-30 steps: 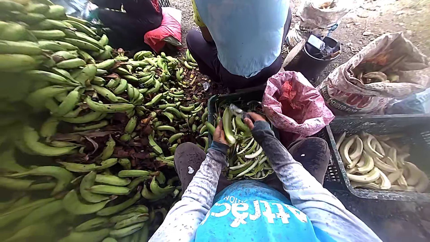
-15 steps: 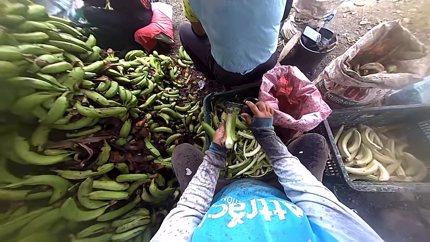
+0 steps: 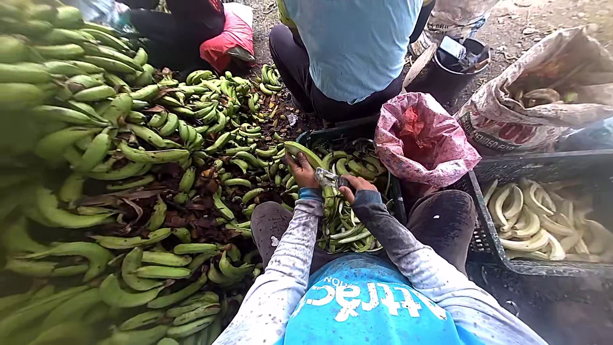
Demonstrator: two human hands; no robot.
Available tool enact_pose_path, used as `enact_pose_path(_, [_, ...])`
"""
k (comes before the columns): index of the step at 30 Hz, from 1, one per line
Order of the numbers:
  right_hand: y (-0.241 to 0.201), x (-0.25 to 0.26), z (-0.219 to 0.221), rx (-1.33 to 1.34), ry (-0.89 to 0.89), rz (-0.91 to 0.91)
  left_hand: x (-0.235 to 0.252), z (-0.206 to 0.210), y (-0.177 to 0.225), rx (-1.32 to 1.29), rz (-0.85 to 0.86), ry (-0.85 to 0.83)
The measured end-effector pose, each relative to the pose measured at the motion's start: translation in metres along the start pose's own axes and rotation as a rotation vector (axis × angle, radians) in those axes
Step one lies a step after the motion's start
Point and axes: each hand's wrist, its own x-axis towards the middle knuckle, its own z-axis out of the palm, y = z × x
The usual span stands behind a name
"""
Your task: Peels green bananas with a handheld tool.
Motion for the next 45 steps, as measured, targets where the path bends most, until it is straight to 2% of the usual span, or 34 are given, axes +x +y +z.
enact_pose_path(2, [-0.009,-0.008,-0.005,-0.065,0.039,-0.015,0.002,0.008,0.0,-0.059,0.063,0.033])
enact_pose_path(3, [-0.006,-0.004,-0.006,-0.11,0.125,-0.072,-0.002,0.009,0.007,-0.072,0.024,-0.025])
enact_pose_path(5, [0.0,0.015,-0.017,-0.181,0.234,-0.154,-0.014,0.002,0.027,-0.013,-0.135,-0.275])
enact_pose_path(8, [0.003,0.055,-0.04,-0.201,0.197,-0.015,-0.017,-0.02,0.036,0.164,-0.357,-0.825])
enact_pose_path(9, [0.0,0.063,-0.046,-0.198,0.152,0.062,-0.015,-0.024,0.034,0.182,-0.418,-0.912])
enact_pose_path(10, [-0.005,0.068,-0.05,-0.177,0.112,0.121,-0.015,-0.026,0.031,0.191,-0.445,-0.917])
enact_pose_path(11, [-0.01,0.067,-0.05,-0.152,0.089,0.135,-0.015,-0.026,0.026,0.189,-0.435,-0.838])
enact_pose_path(12, [-0.016,0.06,-0.047,-0.131,0.065,0.126,-0.016,-0.024,0.02,0.155,-0.408,-0.684])
enact_pose_path(15, [-0.021,0.025,-0.018,-0.088,0.058,0.068,-0.009,-0.001,-0.004,-0.085,-0.33,-0.03])
enact_pose_path(17, [-0.015,0.005,0.003,-0.088,0.13,0.041,0.006,0.005,-0.018,-0.154,-0.279,0.211])
enact_pose_path(19, [-0.013,0.003,0.005,-0.078,0.133,0.076,0.005,0.006,-0.015,-0.179,-0.245,0.21])
enact_pose_path(22, [-0.022,0.025,-0.03,-0.038,0.023,0.155,-0.009,0.004,-0.005,-0.308,-0.286,-0.044])
enact_pose_path(24, [-0.019,0.045,-0.049,-0.123,0.008,0.124,-0.013,-0.003,-0.002,-0.346,-0.383,-0.241])
enact_pose_path(27, [-0.011,0.054,-0.047,-0.08,-0.063,0.163,-0.011,-0.011,-0.003,-0.217,-0.564,-0.331])
enact_pose_path(31, [0.039,0.057,-0.025,0.14,0.077,0.227,-0.014,-0.024,-0.032,0.119,-0.771,-0.255])
enact_pose_path(32, [0.046,0.057,-0.031,0.125,0.084,0.242,-0.014,-0.029,-0.04,0.176,-0.778,-0.26])
enact_pose_path(34, [0.049,0.058,-0.06,0.066,-0.011,0.299,-0.008,-0.034,-0.048,0.24,-0.768,-0.331])
enact_pose_path(35, [0.066,0.067,-0.064,0.074,0.013,0.273,-0.004,-0.031,-0.047,0.255,-0.76,-0.359])
enact_pose_path(37, [0.13,0.097,-0.053,0.057,0.105,0.163,0.008,-0.014,-0.045,0.258,-0.755,-0.37])
enact_pose_path(40, [0.187,0.126,-0.047,0.097,0.083,0.136,0.026,0.013,-0.058,0.201,-0.828,-0.31])
enact_pose_path(43, [0.196,0.129,-0.043,0.016,0.037,0.286,0.046,0.039,-0.099,0.087,-0.927,-0.127])
enact_pose_path(45, [0.169,0.122,-0.046,0.053,0.033,0.264,0.06,0.051,-0.129,0.029,-0.925,-0.038])
